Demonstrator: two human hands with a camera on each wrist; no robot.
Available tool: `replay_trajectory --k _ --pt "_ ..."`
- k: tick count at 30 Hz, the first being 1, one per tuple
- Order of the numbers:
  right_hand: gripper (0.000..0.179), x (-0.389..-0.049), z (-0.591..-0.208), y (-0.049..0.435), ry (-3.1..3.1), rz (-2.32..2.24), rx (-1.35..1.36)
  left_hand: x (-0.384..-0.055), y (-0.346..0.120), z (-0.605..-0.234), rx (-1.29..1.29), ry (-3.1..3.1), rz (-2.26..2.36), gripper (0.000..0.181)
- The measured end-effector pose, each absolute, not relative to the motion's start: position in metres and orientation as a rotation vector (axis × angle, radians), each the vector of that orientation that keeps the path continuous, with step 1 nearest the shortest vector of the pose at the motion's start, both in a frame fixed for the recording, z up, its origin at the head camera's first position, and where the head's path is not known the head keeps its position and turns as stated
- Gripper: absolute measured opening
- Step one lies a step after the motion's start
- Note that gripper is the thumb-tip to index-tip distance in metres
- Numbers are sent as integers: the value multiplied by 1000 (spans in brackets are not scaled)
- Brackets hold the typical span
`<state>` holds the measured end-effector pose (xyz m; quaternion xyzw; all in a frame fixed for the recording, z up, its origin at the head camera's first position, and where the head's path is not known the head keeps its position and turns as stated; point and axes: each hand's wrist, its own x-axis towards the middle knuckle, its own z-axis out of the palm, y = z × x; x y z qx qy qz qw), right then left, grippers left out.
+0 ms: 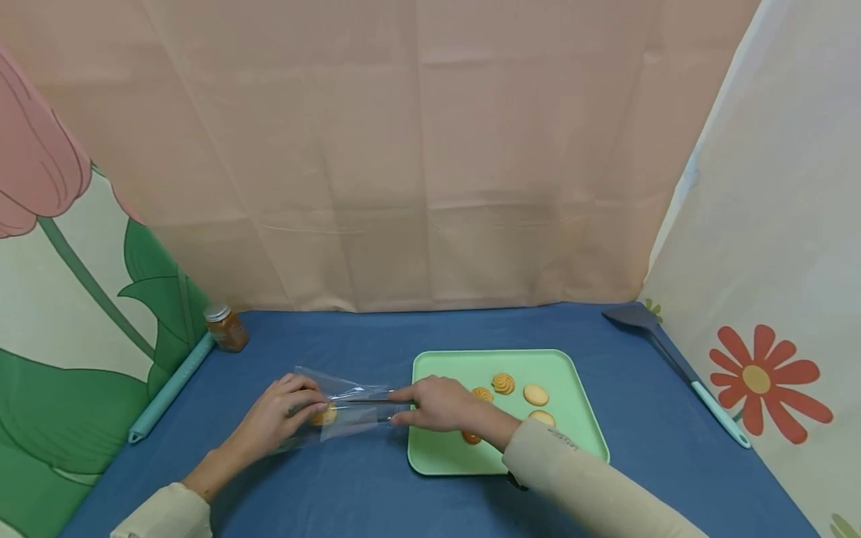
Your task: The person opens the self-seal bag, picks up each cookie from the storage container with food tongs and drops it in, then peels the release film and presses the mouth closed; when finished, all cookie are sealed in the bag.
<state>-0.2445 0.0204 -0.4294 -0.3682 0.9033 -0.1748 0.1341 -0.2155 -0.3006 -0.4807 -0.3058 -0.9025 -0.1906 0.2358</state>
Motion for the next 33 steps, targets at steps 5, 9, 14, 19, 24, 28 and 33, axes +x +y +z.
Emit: replay_trajectory --k 5,9,14,19,24,28,33 --pt "45 -244 -430 15 2624 -499 -1084 -215 -301 -481 -837 -2486 -531 18" --pt "45 -244 -430 12 2633 -491 -1093 -214 -301 -481 -833 -2498 -546 16" --pt "45 -244 -430 9 2638 -487 -1112 -214 -302 -480 -828 -2495 -554 16" --pt "46 -243 -431 6 2631 -498 -1122 -214 -302 -480 -850 -2474 -549 17" --pt "47 -243 -432 5 2635 -514 -1111 -214 -302 -480 -859 -2470 -543 15" --pt "48 -243 -431 3 2646 -510 -1097 -214 -302 -480 -849 -2471 -546 16" --pt "49 -244 -429 4 2651 -514 -1096 -215 -302 -480 -842 -2453 -535 16"
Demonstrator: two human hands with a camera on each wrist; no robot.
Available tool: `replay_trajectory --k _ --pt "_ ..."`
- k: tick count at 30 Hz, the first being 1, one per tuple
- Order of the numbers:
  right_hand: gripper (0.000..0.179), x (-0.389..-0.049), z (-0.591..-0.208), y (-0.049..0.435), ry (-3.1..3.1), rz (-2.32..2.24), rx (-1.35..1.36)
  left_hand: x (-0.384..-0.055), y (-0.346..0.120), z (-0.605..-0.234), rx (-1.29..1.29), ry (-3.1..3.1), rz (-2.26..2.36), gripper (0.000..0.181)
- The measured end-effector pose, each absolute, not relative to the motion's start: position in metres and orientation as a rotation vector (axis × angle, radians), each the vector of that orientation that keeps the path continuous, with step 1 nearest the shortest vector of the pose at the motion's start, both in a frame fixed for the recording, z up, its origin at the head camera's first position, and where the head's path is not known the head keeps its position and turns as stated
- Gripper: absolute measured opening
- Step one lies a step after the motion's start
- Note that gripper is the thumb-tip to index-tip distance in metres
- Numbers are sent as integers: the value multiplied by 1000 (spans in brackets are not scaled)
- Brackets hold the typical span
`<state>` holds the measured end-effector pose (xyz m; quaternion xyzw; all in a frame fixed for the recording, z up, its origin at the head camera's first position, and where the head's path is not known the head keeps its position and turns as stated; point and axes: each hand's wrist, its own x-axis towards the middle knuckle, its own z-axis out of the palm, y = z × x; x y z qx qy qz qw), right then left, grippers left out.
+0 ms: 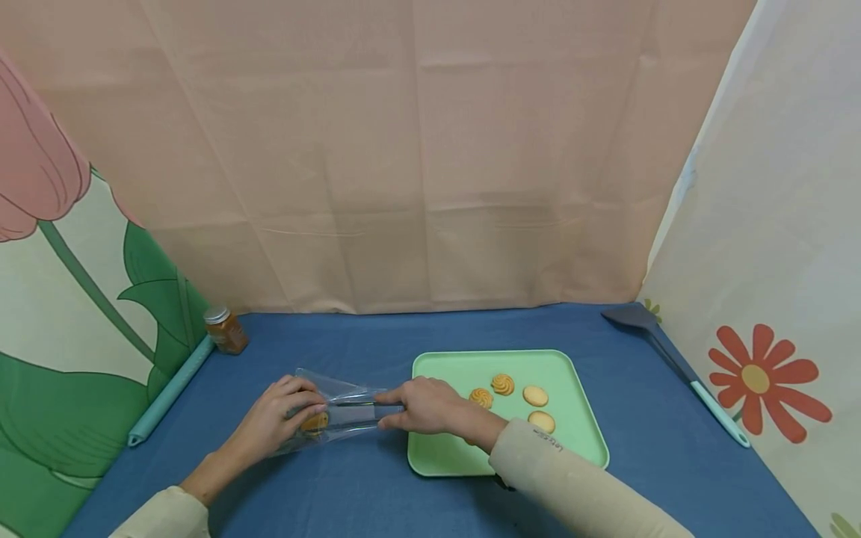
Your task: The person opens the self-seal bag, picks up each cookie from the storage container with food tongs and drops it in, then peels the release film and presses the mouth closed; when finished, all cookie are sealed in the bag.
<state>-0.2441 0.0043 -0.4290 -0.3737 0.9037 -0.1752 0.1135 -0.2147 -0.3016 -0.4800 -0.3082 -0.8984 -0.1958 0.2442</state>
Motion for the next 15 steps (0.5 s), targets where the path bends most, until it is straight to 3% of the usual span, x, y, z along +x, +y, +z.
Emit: replay_trajectory --k 15 --pt "47 -240 -412 50 2585 -584 -1030 -217 -303 -485 -840 -2444 -535 19"
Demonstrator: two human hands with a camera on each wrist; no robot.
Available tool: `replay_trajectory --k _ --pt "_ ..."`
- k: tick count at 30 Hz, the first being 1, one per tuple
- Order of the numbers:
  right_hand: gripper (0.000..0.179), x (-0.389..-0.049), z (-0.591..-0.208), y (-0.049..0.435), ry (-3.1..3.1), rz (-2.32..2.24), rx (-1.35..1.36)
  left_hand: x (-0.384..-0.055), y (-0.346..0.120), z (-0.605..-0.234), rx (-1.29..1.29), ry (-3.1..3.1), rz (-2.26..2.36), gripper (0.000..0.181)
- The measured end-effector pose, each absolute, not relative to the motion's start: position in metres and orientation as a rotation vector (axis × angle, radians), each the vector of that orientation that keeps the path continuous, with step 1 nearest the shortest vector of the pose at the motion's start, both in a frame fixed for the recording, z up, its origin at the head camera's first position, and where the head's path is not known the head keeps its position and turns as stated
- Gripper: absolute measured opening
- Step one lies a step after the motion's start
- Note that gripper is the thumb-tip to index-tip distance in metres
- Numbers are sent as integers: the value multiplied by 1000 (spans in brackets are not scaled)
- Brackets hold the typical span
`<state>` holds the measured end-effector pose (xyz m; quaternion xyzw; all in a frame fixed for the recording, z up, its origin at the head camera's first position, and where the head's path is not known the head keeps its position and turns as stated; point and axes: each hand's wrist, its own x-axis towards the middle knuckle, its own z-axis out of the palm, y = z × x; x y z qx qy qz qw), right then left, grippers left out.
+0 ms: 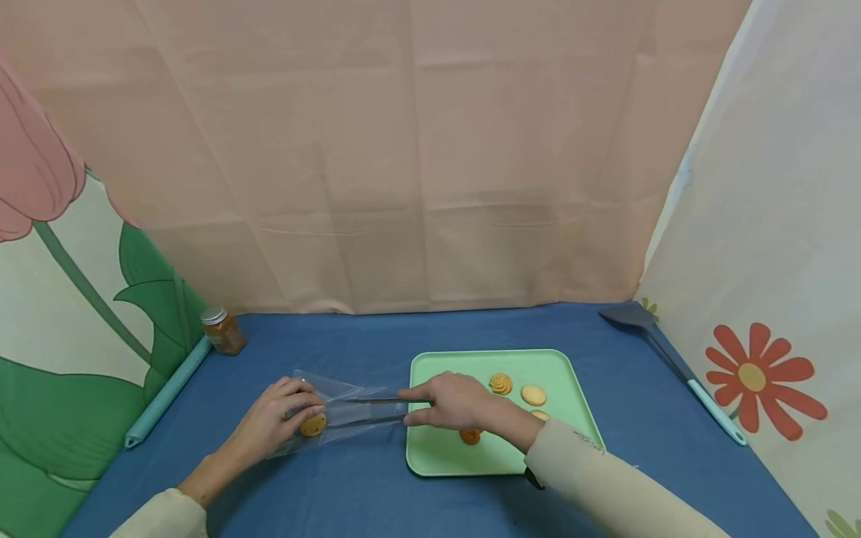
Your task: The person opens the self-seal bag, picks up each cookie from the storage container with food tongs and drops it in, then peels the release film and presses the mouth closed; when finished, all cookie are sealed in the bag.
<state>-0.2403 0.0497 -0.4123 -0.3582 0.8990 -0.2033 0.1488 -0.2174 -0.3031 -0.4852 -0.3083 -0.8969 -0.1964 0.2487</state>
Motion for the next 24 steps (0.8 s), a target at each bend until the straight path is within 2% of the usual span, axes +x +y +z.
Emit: replay_trajectory --k 24 --pt "50 -216 -401 184 2711 -757 -867 -217 -301 -483 -796 -2507 -481 14"
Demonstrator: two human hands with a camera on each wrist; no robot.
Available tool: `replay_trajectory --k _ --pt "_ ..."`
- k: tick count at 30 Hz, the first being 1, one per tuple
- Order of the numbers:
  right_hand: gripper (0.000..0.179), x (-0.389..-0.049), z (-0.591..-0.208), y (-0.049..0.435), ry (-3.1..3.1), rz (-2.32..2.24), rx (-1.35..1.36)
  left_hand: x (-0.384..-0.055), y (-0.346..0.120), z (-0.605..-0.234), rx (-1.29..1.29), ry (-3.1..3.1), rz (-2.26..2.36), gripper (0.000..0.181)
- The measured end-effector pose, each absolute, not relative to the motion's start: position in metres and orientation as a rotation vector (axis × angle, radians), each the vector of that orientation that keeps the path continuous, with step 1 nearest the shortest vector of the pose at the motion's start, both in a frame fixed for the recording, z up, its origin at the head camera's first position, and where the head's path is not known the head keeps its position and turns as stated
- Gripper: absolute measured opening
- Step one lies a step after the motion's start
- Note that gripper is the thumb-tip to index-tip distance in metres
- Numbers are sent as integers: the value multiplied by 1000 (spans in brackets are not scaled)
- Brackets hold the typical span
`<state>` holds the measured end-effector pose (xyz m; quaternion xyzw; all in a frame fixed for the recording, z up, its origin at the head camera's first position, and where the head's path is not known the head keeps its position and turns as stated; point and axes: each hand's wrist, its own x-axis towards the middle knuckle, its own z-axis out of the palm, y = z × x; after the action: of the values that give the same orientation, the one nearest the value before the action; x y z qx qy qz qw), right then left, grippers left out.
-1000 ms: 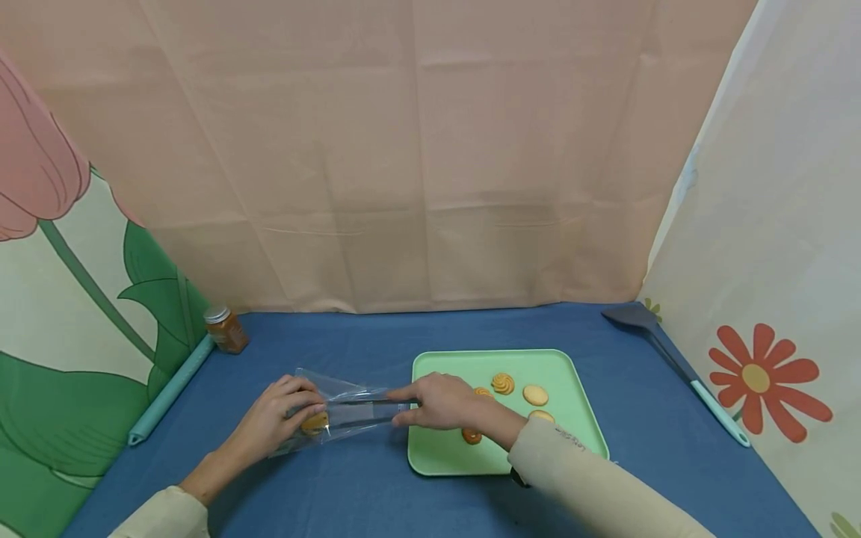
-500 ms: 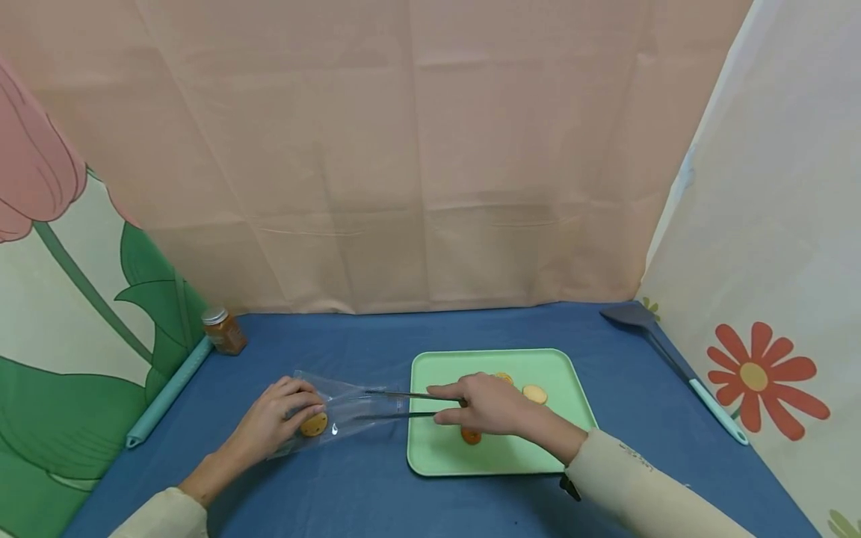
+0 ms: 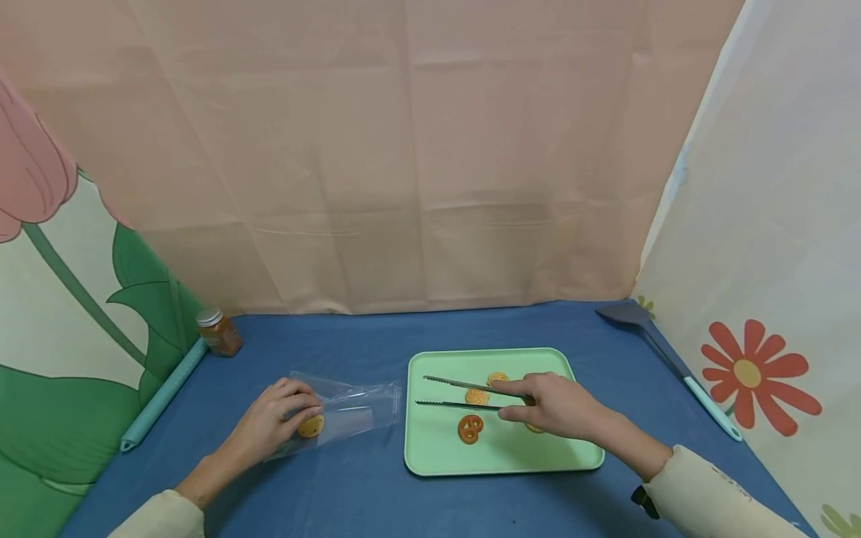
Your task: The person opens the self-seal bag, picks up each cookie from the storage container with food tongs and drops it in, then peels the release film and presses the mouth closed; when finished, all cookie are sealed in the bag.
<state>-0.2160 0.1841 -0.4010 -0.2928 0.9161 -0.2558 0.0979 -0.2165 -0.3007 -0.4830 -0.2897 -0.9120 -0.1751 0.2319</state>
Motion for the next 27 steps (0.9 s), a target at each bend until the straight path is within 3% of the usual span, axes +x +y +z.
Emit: replay_trajectory --k 11,27 --pt "53 -212 -405 219 2769 -696 -715 -217 -299 -482 -797 -2508 -475 14" --pt "54 -209 -420 242 2767 -693 -697 -215 -300 -482 -795 -2504 -480 15"
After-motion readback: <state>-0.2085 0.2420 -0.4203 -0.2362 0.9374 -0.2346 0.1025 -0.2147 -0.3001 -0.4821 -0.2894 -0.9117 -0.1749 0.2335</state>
